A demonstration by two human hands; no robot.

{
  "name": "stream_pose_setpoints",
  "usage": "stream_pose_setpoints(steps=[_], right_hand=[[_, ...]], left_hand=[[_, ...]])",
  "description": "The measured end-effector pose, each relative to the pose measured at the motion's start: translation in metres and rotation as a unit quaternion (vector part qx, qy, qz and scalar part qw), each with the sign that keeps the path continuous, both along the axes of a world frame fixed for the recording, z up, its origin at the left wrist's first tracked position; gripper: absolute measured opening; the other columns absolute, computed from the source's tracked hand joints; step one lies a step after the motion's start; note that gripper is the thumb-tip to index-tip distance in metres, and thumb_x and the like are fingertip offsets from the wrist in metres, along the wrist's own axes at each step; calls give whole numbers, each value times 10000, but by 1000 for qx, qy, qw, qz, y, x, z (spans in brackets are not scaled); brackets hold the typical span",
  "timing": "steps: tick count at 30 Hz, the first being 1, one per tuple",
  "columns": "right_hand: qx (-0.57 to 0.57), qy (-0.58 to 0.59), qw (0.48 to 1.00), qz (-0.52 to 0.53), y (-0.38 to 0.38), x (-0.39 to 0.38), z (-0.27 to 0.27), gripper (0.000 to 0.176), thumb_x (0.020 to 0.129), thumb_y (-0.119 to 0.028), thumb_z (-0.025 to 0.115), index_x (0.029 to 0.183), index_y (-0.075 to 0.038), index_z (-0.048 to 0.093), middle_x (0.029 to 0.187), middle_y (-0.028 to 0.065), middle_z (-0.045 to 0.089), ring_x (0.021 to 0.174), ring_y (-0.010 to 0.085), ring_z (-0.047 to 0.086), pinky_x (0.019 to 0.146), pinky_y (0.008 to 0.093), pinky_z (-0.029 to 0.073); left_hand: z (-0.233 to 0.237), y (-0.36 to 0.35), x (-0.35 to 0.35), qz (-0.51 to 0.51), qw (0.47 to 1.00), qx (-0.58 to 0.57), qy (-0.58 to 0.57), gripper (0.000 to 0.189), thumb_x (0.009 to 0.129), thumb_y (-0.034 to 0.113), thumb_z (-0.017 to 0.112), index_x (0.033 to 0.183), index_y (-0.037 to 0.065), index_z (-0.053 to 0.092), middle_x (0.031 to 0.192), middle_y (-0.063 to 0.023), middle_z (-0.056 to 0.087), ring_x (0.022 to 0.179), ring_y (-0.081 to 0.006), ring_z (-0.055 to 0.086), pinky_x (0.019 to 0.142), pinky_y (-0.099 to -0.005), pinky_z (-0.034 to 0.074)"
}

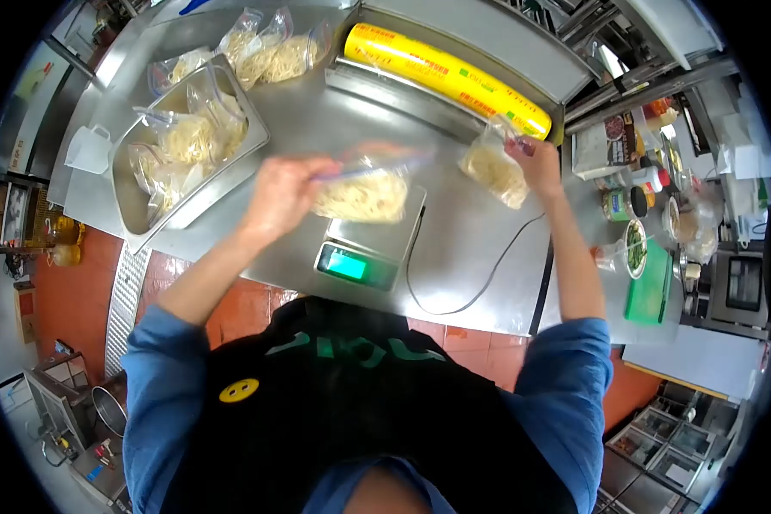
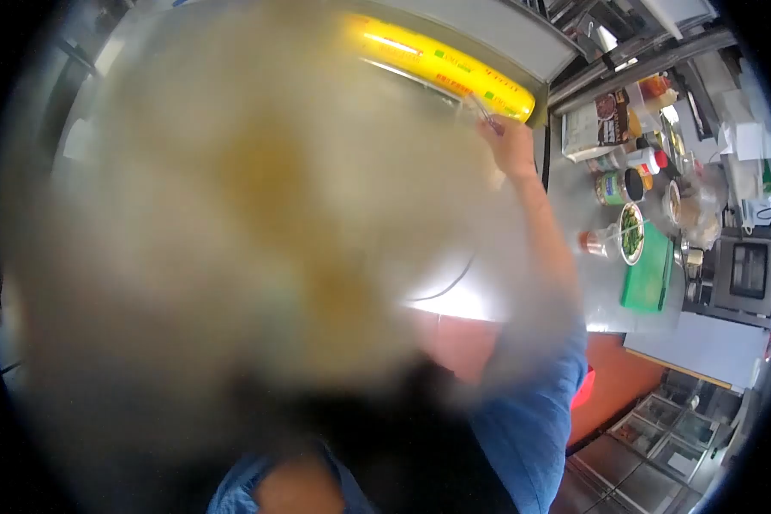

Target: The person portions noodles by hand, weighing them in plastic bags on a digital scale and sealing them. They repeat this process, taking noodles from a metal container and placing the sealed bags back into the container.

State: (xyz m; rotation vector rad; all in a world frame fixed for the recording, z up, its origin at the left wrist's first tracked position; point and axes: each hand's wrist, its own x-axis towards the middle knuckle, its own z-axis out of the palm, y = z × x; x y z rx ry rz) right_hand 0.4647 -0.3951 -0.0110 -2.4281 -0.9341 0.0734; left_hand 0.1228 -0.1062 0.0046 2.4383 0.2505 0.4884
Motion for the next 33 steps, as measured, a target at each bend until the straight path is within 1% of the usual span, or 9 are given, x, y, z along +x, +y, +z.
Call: stream_pose_setpoints(steps=[3, 6, 11, 17, 19, 20, 24, 30, 33], right_hand=[[25, 21, 997, 74, 14, -42, 55, 266, 892, -272, 768, 1008, -33, 750, 752, 127, 695, 651, 128, 574, 674, 296, 502], [59, 16, 994, 96, 37, -87, 104, 254, 880, -230, 784, 1052, -45, 754, 764, 101, 706, 653, 134, 584, 663, 295, 500], [71, 23, 987, 142, 66, -112, 55, 251, 846, -189, 823, 1060, -66, 775, 842, 31, 747, 743, 78, 605, 707, 268, 519], [-66, -109, 952, 278, 85, -149, 24, 585, 794, -311, 849, 1321, -154, 650, 1122, 78, 726, 906, 194, 696, 816, 329, 559], [-102, -48, 961, 251, 77, -136, 17, 826, 761, -410, 856, 1474, -193, 499, 1214, 98, 688, 994, 255, 689, 898, 386, 553], [-73, 83, 967, 230, 73, -132, 18, 874, 793, -505, 810, 1523, -200, 437, 1219, 120, 680, 1047, 273, 679, 956, 407, 527], [-38, 161, 965, 206, 60, -108, 28, 873, 853, -534, 754, 1551, -156, 390, 1287, 133, 652, 1130, 261, 652, 987, 397, 507], [40, 266, 957, 106, 38, -74, 19, 810, 977, -657, 509, 1559, -112, 367, 1349, 157, 612, 1225, 245, 603, 1014, 399, 490], [63, 285, 953, 80, 22, -62, 11, 811, 982, -661, 492, 1555, -100, 372, 1365, 165, 601, 1249, 258, 597, 1021, 413, 490]], left_hand=[[20, 26, -27, 66, 995, -45, -63, 283, 810, -50, 647, 1067, 28, 737, 929, -196, 728, 857, -354, 712, 785, -391, 560], [21, 46, -48, 41, 998, 9, -54, 243, 811, -34, 662, 1037, 21, 734, 927, -176, 720, 872, -356, 699, 771, -400, 556], [-39, 58, -95, 22, 993, 108, 43, 179, 817, 1, 690, 990, 21, 731, 931, -158, 697, 870, -374, 673, 754, -431, 540], [-44, 50, -140, 89, 988, 49, 117, 365, 754, 81, 814, 1098, 42, 696, 982, -197, 685, 896, -394, 667, 761, -455, 540], [-42, 46, -146, 111, 985, 30, 124, 474, 721, 94, 854, 1155, 38, 670, 993, -212, 683, 907, -399, 665, 767, -453, 543], [-44, 47, -145, 108, 989, 36, 92, 579, 694, 102, 878, 1212, 29, 628, 1004, -221, 685, 921, -402, 667, 779, -449, 543], [-48, 50, -141, 135, 988, 37, 64, 782, 638, 138, 924, 1305, 3, 540, 1051, -206, 699, 971, -381, 678, 831, -433, 547], [-48, 56, -135, 170, 983, -39, 58, 854, 623, 234, 943, 1332, -2, 529, 1203, -197, 673, 1110, -350, 652, 959, -445, 526], [-42, 58, -135, 160, 984, -44, 66, 886, 629, 292, 944, 1349, -11, 529, 1259, -213, 648, 1170, -362, 623, 1004, -451, 503]])
